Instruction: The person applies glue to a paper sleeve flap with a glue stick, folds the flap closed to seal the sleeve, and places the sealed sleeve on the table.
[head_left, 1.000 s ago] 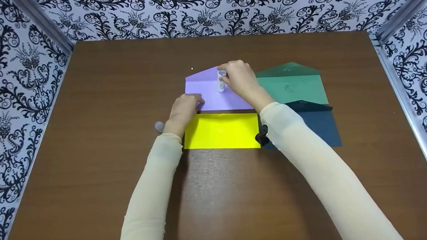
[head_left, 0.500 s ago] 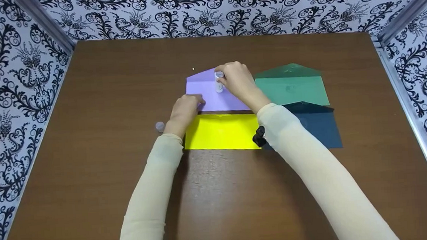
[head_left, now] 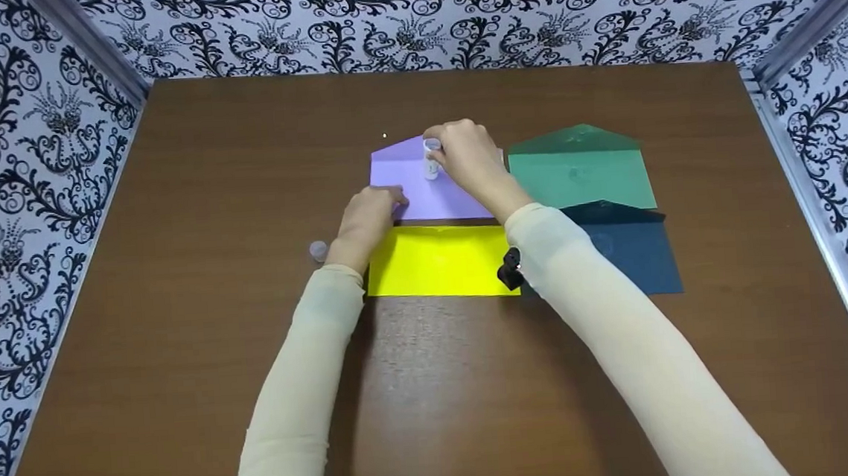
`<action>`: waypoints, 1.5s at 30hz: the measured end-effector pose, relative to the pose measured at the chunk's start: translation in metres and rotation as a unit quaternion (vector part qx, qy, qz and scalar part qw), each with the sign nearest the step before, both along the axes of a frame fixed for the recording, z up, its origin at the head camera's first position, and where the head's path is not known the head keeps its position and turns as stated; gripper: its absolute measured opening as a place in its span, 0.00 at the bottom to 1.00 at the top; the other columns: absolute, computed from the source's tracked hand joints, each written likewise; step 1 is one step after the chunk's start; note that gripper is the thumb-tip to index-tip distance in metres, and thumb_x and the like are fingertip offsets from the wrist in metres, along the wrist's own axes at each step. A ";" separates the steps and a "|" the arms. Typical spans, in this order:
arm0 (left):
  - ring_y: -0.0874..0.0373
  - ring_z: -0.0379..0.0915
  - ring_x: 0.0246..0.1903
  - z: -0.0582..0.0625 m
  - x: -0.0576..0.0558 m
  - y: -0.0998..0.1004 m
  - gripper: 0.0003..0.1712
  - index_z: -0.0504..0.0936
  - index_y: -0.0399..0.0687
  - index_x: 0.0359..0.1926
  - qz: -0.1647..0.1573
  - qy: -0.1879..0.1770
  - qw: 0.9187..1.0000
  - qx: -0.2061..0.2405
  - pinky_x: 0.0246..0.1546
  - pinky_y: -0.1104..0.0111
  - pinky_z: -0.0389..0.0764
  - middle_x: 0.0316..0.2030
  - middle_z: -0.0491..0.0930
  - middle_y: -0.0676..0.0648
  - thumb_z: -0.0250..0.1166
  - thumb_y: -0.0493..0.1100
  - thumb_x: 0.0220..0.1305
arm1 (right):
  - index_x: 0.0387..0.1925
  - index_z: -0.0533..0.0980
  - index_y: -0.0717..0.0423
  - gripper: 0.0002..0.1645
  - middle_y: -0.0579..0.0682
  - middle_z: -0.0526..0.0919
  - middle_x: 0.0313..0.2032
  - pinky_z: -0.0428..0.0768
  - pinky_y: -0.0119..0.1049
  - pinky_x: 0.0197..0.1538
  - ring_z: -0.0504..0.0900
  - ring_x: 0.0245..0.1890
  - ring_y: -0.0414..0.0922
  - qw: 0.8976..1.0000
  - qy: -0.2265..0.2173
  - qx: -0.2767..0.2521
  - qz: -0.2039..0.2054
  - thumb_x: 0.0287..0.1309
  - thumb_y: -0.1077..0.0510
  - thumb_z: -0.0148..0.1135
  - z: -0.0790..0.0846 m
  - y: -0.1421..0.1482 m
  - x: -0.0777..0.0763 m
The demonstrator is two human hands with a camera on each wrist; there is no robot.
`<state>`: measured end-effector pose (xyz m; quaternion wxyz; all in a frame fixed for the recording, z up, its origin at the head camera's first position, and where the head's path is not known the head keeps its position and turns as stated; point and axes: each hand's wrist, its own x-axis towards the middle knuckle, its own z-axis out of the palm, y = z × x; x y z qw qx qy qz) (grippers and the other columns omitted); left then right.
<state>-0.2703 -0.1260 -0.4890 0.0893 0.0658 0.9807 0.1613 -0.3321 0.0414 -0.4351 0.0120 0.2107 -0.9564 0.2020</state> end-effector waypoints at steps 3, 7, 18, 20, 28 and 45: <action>0.50 0.77 0.49 0.000 0.001 0.000 0.16 0.83 0.52 0.51 0.001 0.000 1.000 0.003 0.56 0.59 0.75 0.52 0.81 0.47 0.60 0.36 0.64 | 0.49 0.81 0.51 0.17 0.52 0.84 0.48 0.78 0.42 0.55 0.81 0.49 0.51 1.000 0.015 0.000 0.007 0.58 0.53 0.63 -0.001 -0.002 0.000; 0.50 0.77 0.49 0.000 0.001 0.000 0.16 0.83 0.53 0.51 0.000 0.002 1.000 0.004 0.56 0.59 0.75 0.52 0.81 0.47 0.60 0.35 0.64 | 0.49 0.81 0.52 0.17 0.52 0.84 0.47 0.78 0.42 0.55 0.81 0.47 0.52 1.000 0.030 -0.001 0.008 0.58 0.54 0.64 -0.003 -0.002 -0.001; 0.51 0.75 0.54 0.000 0.001 0.001 0.17 0.82 0.52 0.52 -0.003 -0.004 1.000 0.003 0.58 0.60 0.74 0.55 0.78 0.49 0.60 0.36 0.64 | 0.50 0.80 0.53 0.16 0.53 0.84 0.47 0.79 0.41 0.54 0.81 0.47 0.52 1.000 0.029 0.002 0.005 0.60 0.56 0.61 -0.004 0.001 -0.003; 0.51 0.74 0.54 0.000 0.001 0.001 0.17 0.82 0.53 0.53 0.000 -0.007 1.000 0.003 0.58 0.60 0.73 0.56 0.78 0.49 0.59 0.36 0.64 | 0.50 0.80 0.53 0.17 0.53 0.84 0.48 0.79 0.41 0.55 0.81 0.48 0.52 1.000 0.023 0.007 0.001 0.60 0.55 0.61 -0.003 0.003 -0.004; 0.51 0.73 0.56 0.000 0.001 0.000 0.17 0.82 0.53 0.53 -0.003 -0.006 1.000 0.011 0.60 0.59 0.72 0.57 0.76 0.49 0.59 0.35 0.65 | 0.48 0.81 0.54 0.16 0.54 0.85 0.45 0.79 0.44 0.53 0.81 0.45 0.53 0.999 0.034 0.031 0.006 0.59 0.56 0.63 0.002 0.010 -0.007; 0.49 0.71 0.58 0.000 0.002 -0.002 0.18 0.82 0.51 0.52 -0.006 0.009 1.000 0.009 0.61 0.59 0.71 0.61 0.73 0.51 0.60 0.33 0.63 | 0.46 0.82 0.56 0.15 0.53 0.85 0.44 0.81 0.46 0.49 0.81 0.45 0.55 0.997 0.031 0.063 0.027 0.56 0.59 0.66 0.008 0.013 -0.001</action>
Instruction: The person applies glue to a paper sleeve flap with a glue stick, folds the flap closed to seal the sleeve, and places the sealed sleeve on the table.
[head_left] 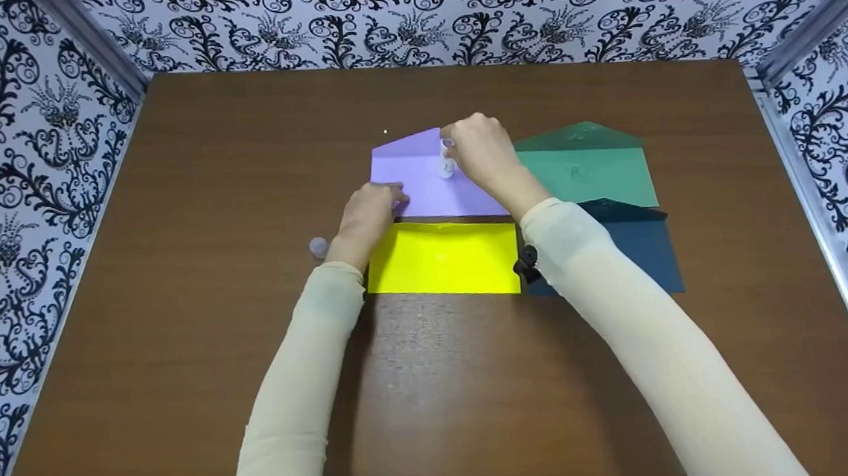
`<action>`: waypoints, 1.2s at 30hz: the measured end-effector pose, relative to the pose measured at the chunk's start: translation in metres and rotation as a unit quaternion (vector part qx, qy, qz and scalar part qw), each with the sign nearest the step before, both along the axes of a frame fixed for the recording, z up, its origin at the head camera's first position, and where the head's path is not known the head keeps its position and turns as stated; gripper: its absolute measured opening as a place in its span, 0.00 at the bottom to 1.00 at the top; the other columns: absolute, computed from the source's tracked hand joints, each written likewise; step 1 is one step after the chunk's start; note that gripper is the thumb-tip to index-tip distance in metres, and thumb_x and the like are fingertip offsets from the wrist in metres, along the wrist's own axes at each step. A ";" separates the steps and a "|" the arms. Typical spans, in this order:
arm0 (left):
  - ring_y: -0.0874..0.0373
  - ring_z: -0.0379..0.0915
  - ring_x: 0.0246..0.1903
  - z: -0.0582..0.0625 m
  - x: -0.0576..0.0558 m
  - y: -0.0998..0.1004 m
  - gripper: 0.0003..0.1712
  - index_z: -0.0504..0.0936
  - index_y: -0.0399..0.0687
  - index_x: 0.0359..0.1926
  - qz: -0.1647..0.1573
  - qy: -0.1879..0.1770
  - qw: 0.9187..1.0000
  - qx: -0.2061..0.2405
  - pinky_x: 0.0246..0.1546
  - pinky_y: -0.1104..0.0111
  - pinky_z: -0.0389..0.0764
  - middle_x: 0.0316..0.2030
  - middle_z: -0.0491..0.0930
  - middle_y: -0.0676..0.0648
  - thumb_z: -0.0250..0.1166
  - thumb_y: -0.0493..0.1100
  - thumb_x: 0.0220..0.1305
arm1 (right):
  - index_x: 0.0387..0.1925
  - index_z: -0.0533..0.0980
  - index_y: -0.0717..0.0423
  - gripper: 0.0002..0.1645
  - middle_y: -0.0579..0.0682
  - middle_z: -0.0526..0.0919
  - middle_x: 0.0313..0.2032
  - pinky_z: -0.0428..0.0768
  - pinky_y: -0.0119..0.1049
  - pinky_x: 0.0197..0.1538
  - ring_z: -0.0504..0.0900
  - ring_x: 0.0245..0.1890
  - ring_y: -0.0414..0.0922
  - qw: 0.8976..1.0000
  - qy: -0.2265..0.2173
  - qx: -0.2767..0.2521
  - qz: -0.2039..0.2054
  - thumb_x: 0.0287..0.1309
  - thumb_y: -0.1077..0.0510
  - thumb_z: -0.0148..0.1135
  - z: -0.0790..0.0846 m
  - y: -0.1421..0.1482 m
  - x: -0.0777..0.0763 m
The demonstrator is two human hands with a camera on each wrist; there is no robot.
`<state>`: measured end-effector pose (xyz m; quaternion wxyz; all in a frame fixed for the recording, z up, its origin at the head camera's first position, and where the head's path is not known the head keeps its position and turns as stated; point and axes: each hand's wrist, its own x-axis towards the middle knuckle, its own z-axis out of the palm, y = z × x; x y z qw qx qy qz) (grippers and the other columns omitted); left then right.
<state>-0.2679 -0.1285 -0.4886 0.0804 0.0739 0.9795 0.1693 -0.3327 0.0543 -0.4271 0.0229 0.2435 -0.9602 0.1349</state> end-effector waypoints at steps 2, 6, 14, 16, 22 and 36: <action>0.49 0.71 0.59 0.000 0.000 0.001 0.18 0.82 0.51 0.52 0.008 -0.003 1.000 0.011 0.61 0.59 0.71 0.61 0.73 0.51 0.60 0.33 0.63 | 0.46 0.82 0.56 0.15 0.52 0.85 0.45 0.80 0.45 0.51 0.81 0.46 0.55 1.000 -0.009 -0.001 -0.001 0.56 0.58 0.65 0.001 -0.001 0.002; 0.50 0.69 0.60 0.000 0.000 0.002 0.18 0.82 0.51 0.52 0.021 -0.013 0.999 0.026 0.61 0.59 0.70 0.61 0.73 0.52 0.59 0.33 0.63 | 0.47 0.82 0.56 0.16 0.52 0.84 0.47 0.80 0.43 0.52 0.81 0.47 0.54 1.000 -0.021 0.000 0.003 0.57 0.57 0.65 0.002 -0.002 0.005; 0.51 0.68 0.61 -0.001 -0.003 0.001 0.18 0.82 0.51 0.52 0.020 -0.018 0.999 0.019 0.62 0.59 0.70 0.61 0.73 0.51 0.59 0.33 0.63 | 0.47 0.82 0.55 0.16 0.52 0.85 0.46 0.79 0.45 0.52 0.81 0.46 0.54 1.000 -0.010 0.007 0.020 0.57 0.56 0.65 0.000 -0.006 0.007; 0.50 0.69 0.60 -0.001 -0.003 0.001 0.18 0.82 0.52 0.52 0.016 -0.017 1.000 0.012 0.61 0.59 0.70 0.61 0.73 0.52 0.59 0.32 0.63 | 0.47 0.82 0.55 0.16 0.52 0.85 0.46 0.79 0.45 0.52 0.81 0.46 0.55 1.000 -0.010 0.010 0.019 0.57 0.55 0.64 -0.001 -0.007 0.007; 0.51 0.70 0.59 -0.001 -0.004 0.001 0.18 0.82 0.52 0.52 0.014 -0.019 1.000 0.007 0.60 0.60 0.71 0.61 0.73 0.52 0.59 0.32 0.63 | 0.49 0.81 0.53 0.17 0.52 0.84 0.47 0.79 0.43 0.53 0.81 0.48 0.53 1.000 -0.023 0.002 0.002 0.58 0.53 0.63 -0.003 -0.010 0.005; 0.51 0.72 0.57 -0.001 -0.006 0.002 0.19 0.83 0.54 0.51 0.002 -0.022 1.000 -0.014 0.60 0.60 0.72 0.60 0.74 0.51 0.59 0.31 0.63 | 0.48 0.81 0.54 0.16 0.54 0.84 0.46 0.80 0.44 0.53 0.81 0.47 0.55 0.999 -0.021 -0.028 -0.003 0.59 0.55 0.63 -0.005 -0.016 -0.001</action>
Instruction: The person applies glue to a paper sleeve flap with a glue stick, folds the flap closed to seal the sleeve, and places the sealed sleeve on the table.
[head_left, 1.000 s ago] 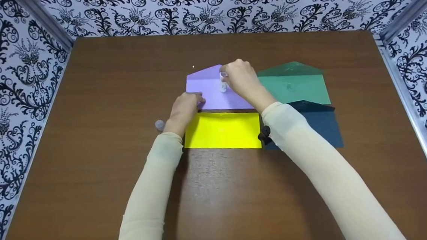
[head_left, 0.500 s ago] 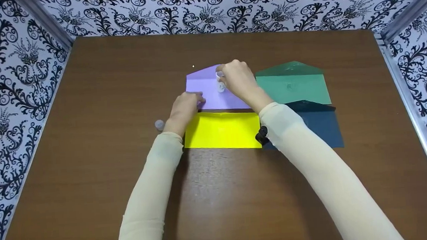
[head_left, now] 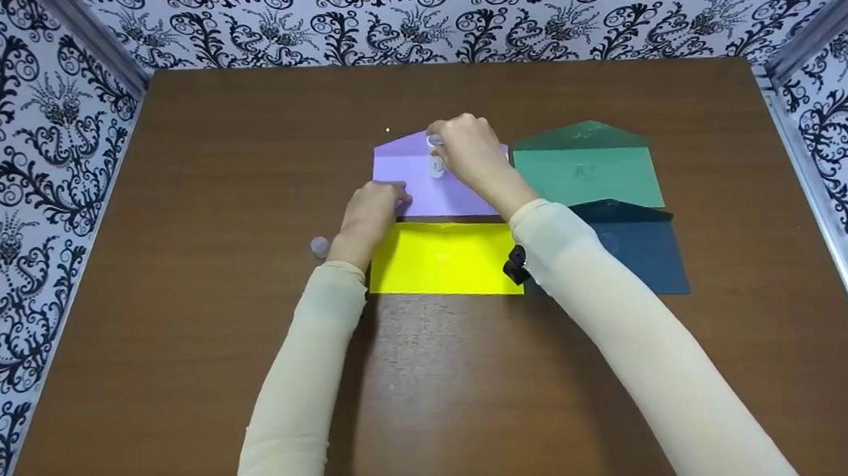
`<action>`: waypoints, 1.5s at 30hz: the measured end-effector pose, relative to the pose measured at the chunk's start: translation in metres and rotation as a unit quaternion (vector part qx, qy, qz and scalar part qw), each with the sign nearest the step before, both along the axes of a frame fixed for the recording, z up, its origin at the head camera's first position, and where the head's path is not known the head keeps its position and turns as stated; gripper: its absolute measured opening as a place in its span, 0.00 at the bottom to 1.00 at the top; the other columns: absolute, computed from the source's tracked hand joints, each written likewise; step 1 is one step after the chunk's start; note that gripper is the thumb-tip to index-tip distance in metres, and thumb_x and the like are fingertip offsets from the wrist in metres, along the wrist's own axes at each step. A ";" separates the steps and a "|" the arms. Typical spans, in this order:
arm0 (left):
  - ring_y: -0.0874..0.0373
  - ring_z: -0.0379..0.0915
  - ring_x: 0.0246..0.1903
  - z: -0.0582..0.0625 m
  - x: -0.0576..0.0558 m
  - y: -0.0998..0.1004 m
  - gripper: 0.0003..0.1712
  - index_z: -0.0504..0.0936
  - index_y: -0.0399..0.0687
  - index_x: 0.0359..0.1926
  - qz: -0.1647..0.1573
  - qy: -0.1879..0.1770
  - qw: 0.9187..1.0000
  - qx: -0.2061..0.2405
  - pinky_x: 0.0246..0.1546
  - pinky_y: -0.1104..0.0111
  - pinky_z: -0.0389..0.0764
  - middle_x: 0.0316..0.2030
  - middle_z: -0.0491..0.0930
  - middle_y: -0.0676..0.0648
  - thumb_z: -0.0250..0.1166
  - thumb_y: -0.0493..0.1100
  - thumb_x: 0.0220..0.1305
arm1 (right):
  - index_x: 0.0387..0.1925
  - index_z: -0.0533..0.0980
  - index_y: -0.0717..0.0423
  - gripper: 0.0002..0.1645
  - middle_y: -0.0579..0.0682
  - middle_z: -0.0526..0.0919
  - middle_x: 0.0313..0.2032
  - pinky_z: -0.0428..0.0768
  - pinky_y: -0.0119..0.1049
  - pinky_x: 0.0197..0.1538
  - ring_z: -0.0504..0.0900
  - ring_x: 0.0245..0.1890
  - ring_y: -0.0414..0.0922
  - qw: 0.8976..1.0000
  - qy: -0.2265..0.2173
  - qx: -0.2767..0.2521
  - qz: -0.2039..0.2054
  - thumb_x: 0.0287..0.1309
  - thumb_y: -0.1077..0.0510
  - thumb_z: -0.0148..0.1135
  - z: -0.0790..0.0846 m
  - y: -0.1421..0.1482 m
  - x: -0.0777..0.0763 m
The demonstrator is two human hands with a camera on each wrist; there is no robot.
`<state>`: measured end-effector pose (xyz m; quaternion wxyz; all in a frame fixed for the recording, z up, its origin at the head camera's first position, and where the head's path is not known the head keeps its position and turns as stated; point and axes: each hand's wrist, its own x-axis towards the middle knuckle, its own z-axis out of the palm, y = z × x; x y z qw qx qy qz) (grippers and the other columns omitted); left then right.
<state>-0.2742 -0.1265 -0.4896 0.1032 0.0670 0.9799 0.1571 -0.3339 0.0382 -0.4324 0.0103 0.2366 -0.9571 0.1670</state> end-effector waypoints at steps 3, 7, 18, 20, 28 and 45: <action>0.51 0.72 0.58 0.000 0.000 0.000 0.20 0.83 0.54 0.51 0.001 -0.001 1.000 0.005 0.60 0.60 0.72 0.61 0.73 0.51 0.59 0.30 0.63 | 0.48 0.80 0.54 0.16 0.54 0.84 0.46 0.79 0.44 0.53 0.81 0.47 0.54 1.000 0.000 -0.002 -0.002 0.59 0.55 0.63 -0.001 -0.001 -0.002; 0.52 0.71 0.58 0.000 0.001 0.000 0.19 0.83 0.54 0.51 0.007 -0.001 1.000 0.009 0.60 0.61 0.72 0.60 0.73 0.51 0.59 0.31 0.63 | 0.49 0.80 0.54 0.16 0.54 0.84 0.46 0.79 0.43 0.54 0.81 0.47 0.53 1.000 -0.004 -0.004 -0.006 0.60 0.55 0.62 -0.003 -0.003 -0.004; 0.51 0.71 0.58 0.001 0.001 0.002 0.19 0.83 0.54 0.52 0.001 0.004 1.000 0.002 0.60 0.60 0.72 0.61 0.72 0.52 0.58 0.33 0.64 | 0.48 0.81 0.54 0.14 0.54 0.85 0.45 0.80 0.44 0.51 0.82 0.45 0.54 1.000 0.023 -0.015 0.009 0.61 0.58 0.60 -0.005 -0.003 -0.007; 0.51 0.71 0.59 0.001 0.001 0.001 0.19 0.83 0.54 0.52 0.001 0.004 1.000 0.002 0.60 0.60 0.71 0.61 0.73 0.52 0.58 0.32 0.64 | 0.48 0.81 0.54 0.14 0.54 0.85 0.44 0.80 0.45 0.51 0.82 0.45 0.54 1.000 0.023 -0.006 0.017 0.61 0.58 0.60 -0.004 -0.004 -0.007; 0.51 0.69 0.61 0.000 0.001 -0.002 0.19 0.82 0.53 0.52 0.018 -0.006 1.000 0.020 0.62 0.60 0.69 0.61 0.72 0.52 0.57 0.32 0.64 | 0.49 0.80 0.55 0.16 0.54 0.84 0.46 0.80 0.43 0.52 0.81 0.46 0.54 0.999 0.012 0.027 0.034 0.60 0.56 0.61 0.000 -0.004 -0.007; 0.51 0.70 0.60 0.000 0.002 0.000 0.18 0.82 0.52 0.52 0.012 -0.002 1.000 0.019 0.61 0.60 0.70 0.61 0.72 0.51 0.59 0.33 0.63 | 0.49 0.80 0.56 0.17 0.56 0.84 0.46 0.79 0.43 0.53 0.81 0.46 0.54 1.000 0.010 0.010 0.015 0.59 0.54 0.62 -0.001 -0.002 -0.007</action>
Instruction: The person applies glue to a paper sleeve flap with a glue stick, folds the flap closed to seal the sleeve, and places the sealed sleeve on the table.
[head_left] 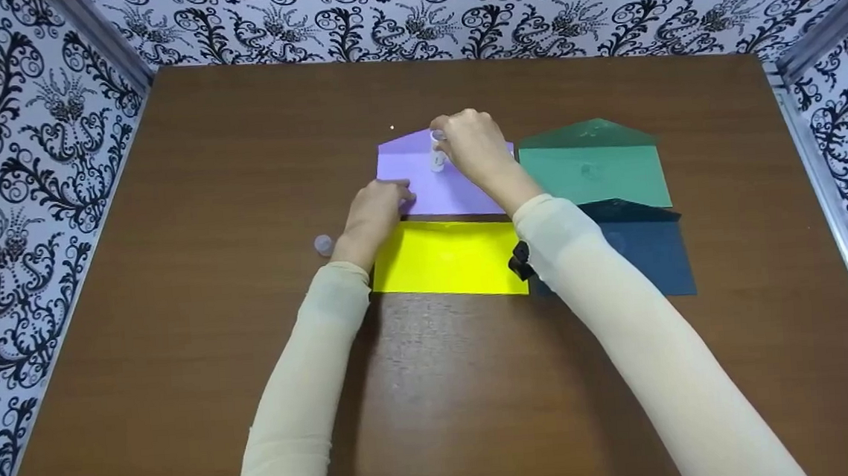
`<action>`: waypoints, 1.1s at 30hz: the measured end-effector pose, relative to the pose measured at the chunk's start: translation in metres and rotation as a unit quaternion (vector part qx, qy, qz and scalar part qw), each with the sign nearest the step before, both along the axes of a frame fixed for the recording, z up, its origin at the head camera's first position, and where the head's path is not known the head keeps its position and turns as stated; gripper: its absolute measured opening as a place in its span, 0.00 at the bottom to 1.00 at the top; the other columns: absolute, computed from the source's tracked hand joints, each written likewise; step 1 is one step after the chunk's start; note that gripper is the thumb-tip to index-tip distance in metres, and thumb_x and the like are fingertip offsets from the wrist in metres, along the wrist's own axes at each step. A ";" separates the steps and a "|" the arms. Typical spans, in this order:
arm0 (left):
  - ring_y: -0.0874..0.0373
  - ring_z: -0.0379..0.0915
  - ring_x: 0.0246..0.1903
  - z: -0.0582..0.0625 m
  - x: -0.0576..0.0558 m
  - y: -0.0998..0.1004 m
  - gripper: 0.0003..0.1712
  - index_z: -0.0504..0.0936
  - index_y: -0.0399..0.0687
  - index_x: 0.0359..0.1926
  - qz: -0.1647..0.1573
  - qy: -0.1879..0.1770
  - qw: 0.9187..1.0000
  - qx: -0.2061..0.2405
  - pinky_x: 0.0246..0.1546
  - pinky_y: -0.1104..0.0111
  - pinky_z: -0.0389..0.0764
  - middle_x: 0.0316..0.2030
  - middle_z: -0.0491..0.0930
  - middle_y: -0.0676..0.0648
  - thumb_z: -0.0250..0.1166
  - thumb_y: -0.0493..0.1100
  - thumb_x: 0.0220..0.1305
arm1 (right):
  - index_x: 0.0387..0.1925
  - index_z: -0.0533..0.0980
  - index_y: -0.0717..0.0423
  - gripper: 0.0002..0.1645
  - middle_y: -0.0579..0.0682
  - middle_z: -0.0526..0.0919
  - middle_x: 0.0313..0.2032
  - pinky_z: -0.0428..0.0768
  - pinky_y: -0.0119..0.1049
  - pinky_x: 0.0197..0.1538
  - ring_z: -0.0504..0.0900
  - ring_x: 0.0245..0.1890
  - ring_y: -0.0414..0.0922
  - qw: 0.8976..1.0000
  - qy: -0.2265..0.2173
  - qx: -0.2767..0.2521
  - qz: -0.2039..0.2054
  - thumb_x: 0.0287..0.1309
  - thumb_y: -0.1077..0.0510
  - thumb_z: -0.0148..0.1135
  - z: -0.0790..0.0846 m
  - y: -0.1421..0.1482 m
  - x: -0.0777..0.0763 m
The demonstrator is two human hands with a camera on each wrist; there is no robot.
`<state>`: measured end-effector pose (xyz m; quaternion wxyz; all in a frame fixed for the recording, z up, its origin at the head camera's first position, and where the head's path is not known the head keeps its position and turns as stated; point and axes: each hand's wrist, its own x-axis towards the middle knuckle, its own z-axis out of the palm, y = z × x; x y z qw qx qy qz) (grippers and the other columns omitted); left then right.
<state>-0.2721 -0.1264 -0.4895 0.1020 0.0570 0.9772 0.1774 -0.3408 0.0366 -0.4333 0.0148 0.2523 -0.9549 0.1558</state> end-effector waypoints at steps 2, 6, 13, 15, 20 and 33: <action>0.51 0.70 0.60 0.000 0.000 0.000 0.19 0.82 0.52 0.52 -0.004 0.004 1.000 -0.006 0.61 0.60 0.70 0.61 0.73 0.51 0.59 0.32 0.63 | 0.49 0.80 0.55 0.17 0.56 0.84 0.46 0.79 0.43 0.53 0.81 0.47 0.55 1.000 0.001 0.003 -0.006 0.59 0.54 0.62 0.000 0.001 -0.001; 0.51 0.70 0.60 -0.001 0.001 0.000 0.20 0.82 0.52 0.52 -0.012 0.014 1.000 -0.015 0.61 0.60 0.70 0.61 0.73 0.51 0.59 0.30 0.62 | 0.47 0.81 0.56 0.15 0.56 0.85 0.44 0.80 0.44 0.51 0.81 0.45 0.55 1.000 0.011 0.011 -0.008 0.59 0.56 0.62 0.000 0.005 -0.003; 0.50 0.69 0.61 -0.001 0.001 0.001 0.20 0.82 0.51 0.52 0.003 0.009 1.000 0.011 0.62 0.60 0.69 0.61 0.73 0.50 0.58 0.30 0.63 | 0.47 0.81 0.57 0.15 0.57 0.85 0.43 0.80 0.46 0.50 0.81 0.43 0.57 1.000 0.012 0.021 -0.005 0.58 0.58 0.63 0.003 0.013 -0.004; 0.50 0.68 0.61 -0.001 0.001 0.001 0.19 0.82 0.52 0.52 0.009 0.007 1.000 0.020 0.62 0.60 0.69 0.61 0.73 0.50 0.58 0.30 0.64 | 0.47 0.81 0.57 0.15 0.57 0.85 0.43 0.80 0.46 0.50 0.81 0.43 0.57 1.000 0.012 0.027 -0.001 0.59 0.59 0.63 0.004 0.015 -0.004; 0.50 0.67 0.62 -0.002 0.002 0.000 0.18 0.82 0.52 0.52 0.020 0.003 0.999 0.038 0.62 0.59 0.69 0.61 0.72 0.51 0.58 0.33 0.64 | 0.47 0.81 0.57 0.14 0.57 0.85 0.43 0.80 0.46 0.49 0.81 0.42 0.57 0.999 0.018 0.037 0.007 0.59 0.59 0.62 0.005 0.021 -0.003; 0.50 0.69 0.61 -0.002 0.000 -0.001 0.18 0.82 0.52 0.52 0.004 0.006 1.000 0.015 0.62 0.59 0.69 0.61 0.73 0.51 0.60 0.32 0.63 | 0.46 0.82 0.58 0.14 0.55 0.85 0.43 0.79 0.47 0.51 0.80 0.42 0.56 0.999 0.008 0.044 0.028 0.57 0.59 0.64 0.010 0.025 0.005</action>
